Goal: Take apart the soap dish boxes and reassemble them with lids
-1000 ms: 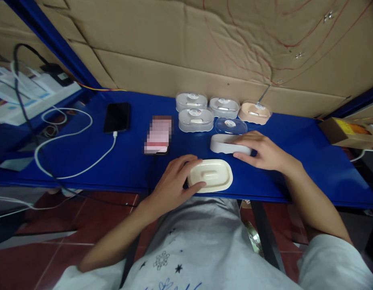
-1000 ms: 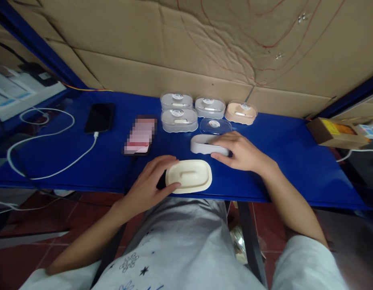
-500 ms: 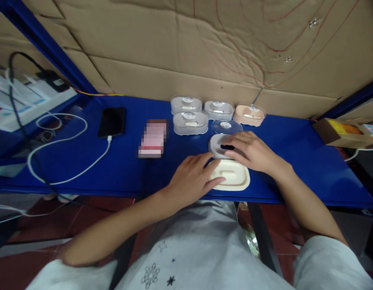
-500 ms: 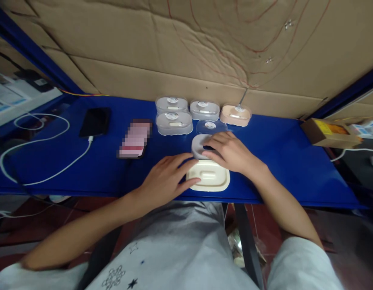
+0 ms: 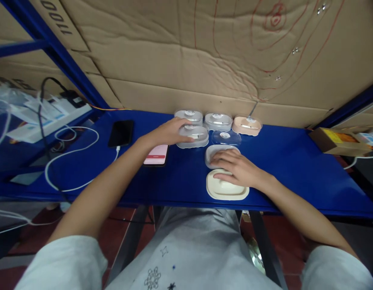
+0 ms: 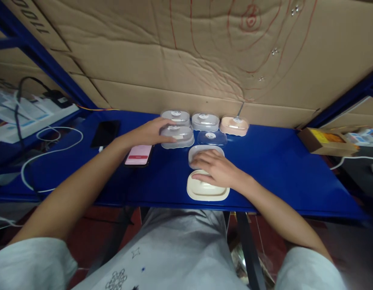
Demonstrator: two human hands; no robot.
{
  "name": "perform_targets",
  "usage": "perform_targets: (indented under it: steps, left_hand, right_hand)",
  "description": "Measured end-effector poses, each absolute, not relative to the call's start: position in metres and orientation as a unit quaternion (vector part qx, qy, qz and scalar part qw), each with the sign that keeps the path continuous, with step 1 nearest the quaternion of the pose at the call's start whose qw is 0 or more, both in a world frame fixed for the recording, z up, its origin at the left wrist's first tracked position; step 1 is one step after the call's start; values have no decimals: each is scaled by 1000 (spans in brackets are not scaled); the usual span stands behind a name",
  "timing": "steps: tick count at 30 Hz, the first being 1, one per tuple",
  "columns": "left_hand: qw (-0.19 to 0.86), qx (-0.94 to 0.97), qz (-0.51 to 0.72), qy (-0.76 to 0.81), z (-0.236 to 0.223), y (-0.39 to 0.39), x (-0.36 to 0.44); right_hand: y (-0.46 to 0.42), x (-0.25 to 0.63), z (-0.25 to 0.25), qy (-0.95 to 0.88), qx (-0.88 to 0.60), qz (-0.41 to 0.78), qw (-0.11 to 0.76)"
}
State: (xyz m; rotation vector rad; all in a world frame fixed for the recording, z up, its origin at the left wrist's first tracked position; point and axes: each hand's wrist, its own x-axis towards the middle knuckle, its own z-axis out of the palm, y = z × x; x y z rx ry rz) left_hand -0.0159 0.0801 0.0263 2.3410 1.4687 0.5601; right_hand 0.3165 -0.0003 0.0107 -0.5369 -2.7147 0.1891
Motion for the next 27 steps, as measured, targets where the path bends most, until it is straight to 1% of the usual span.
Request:
perform_targets:
  steps: [3,6,9,12,16,20,23,27]
  left_hand:
    - [199,812,211,506,31,77,-24]
    - [163,797,242,528,32,76,-24]
    - [132,797,226,545,30,77,-20]
    - [142,791,229,549,25,77,-16]
    - [159,776,277,544,19,74,-15]
    - [127,767,290,559,15,73,-17]
    - [131,767,279,562,13,72,-21]
    - [152,783,252,548,9,72,-23]
  right_hand:
    - [2,314,9,-960,-201,68,184]
    - [5,313,8,-959,-199,73,187]
    - [6,316,9,-959,-212,81,169]
    - [8,319,14,-953,-250,62,162]
    - [16,307,21,-945,-276,26,173]
    - [24,272,24,-954,-269,20,131]
    - [22,246,25,-959,-265,24,99]
    - [4,228,28,-968,-237,30,81]
